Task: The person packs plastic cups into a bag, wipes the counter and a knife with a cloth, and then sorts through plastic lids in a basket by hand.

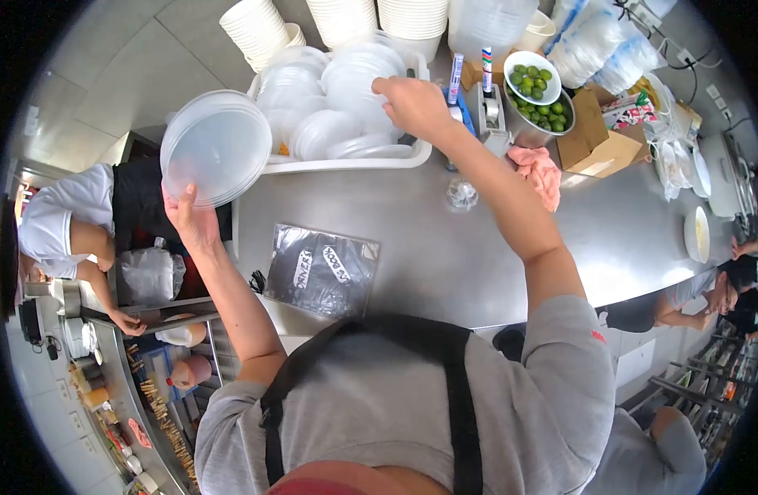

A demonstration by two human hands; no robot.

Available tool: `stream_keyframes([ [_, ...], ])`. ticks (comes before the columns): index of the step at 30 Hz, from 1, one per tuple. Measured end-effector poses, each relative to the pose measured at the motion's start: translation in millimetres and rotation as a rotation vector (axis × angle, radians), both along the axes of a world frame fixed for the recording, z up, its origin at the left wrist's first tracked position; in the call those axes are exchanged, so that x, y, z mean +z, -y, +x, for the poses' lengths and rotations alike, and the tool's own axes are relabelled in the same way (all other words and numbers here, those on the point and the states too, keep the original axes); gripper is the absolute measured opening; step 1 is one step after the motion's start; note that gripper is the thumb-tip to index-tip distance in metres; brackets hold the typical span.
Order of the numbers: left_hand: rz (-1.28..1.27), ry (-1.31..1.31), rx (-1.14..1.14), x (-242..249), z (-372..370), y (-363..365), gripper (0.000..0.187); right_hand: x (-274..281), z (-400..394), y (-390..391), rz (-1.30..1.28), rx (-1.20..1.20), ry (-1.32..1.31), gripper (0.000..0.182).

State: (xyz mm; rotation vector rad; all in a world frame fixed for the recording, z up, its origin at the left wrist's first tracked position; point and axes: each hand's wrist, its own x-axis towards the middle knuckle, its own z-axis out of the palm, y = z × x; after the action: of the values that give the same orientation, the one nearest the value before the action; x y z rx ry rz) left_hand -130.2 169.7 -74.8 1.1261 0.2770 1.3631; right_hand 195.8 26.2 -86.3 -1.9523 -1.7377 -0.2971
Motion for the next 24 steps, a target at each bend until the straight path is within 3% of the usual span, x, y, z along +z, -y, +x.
stream_keyframes([
  [8,0.091,-0.228,-0.142,3,-15,6,0.061,0,1,-20,0.089,-0.084,0.064,0.022],
  [14,0.033,-0.503,-0.33,-16,-4,25,0.055,20,-18,-68,0.236,0.173,-0.12,0.015],
  [16,0.022,-0.541,-0.38,-25,4,26,0.054,28,-33,-67,0.12,0.215,-0.178,0.02],
  [18,0.015,-0.519,-0.371,-30,9,25,0.051,34,-55,-53,-0.177,0.67,-0.678,0.035],
  [22,-0.015,-0.392,-0.408,-21,22,17,0.05,34,-82,-25,-0.287,0.739,-0.543,0.053],
  [24,0.042,-0.456,-0.414,-13,33,15,0.052,37,-75,-18,-0.313,0.53,-0.617,0.068],
])
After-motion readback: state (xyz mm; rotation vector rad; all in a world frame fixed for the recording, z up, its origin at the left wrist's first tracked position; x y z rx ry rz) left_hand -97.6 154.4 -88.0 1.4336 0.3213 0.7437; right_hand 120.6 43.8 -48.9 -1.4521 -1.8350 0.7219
